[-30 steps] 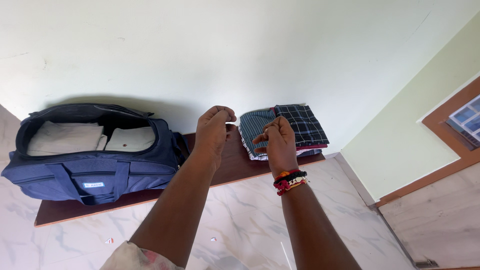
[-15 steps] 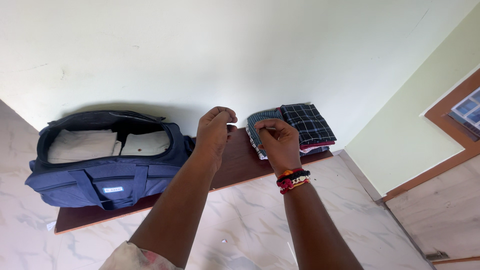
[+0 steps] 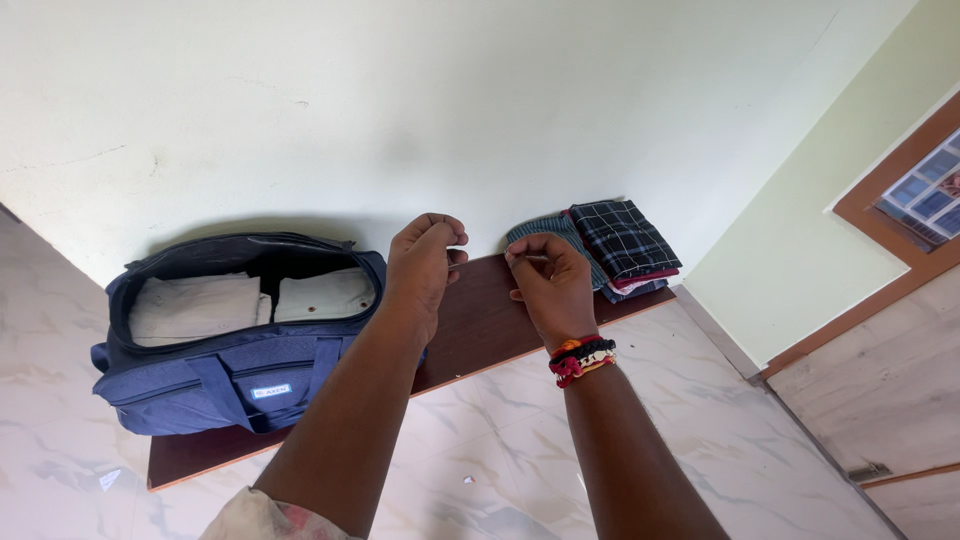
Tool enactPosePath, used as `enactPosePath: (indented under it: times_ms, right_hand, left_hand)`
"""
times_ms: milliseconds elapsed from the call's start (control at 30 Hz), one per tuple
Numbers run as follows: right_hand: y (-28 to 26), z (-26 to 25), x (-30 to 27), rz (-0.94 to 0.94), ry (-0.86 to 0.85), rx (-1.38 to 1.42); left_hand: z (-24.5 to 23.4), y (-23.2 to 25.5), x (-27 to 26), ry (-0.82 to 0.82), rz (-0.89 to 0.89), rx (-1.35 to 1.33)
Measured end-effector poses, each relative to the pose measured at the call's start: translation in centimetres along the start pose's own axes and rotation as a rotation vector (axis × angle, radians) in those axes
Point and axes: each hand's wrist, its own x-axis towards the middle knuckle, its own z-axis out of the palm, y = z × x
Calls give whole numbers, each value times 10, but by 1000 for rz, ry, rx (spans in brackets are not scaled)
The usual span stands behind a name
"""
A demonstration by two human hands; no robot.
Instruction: The person unloads folded shirts from a travel bag by hand, placing each one onto a shelf.
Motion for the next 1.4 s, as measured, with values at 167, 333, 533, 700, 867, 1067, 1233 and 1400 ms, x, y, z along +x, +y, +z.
enactPosePath:
  times_ms: [167, 333, 533, 700, 867, 1067, 1233, 1400]
  right_hand:
    - [-2, 12, -6, -11, 24, -58]
    - [-4, 23, -14, 45, 56, -75]
    - [-5, 32, -18, 40, 76, -98]
    - [0, 38, -21, 77, 98, -89]
    - [4, 43, -25, 138, 110, -58]
    - [4, 40, -26, 156, 105, -33]
    - [5, 37, -24, 82, 76, -70]
    - [6, 34, -22, 76, 46, -101]
  left_hand:
    - [-15, 1, 2, -22, 17, -17]
    - [-23, 0, 4, -49, 4, -29]
    - [-32, 1, 7, -77, 16, -56]
    - [-39, -2, 10, -108, 17, -59]
    - [-43, -2, 11, -114, -18, -23]
    - [-39, 2, 10, -119, -20, -60]
    - [-35, 0, 8, -132, -9, -62]
    - [-31, -9, 9, -150, 38, -85]
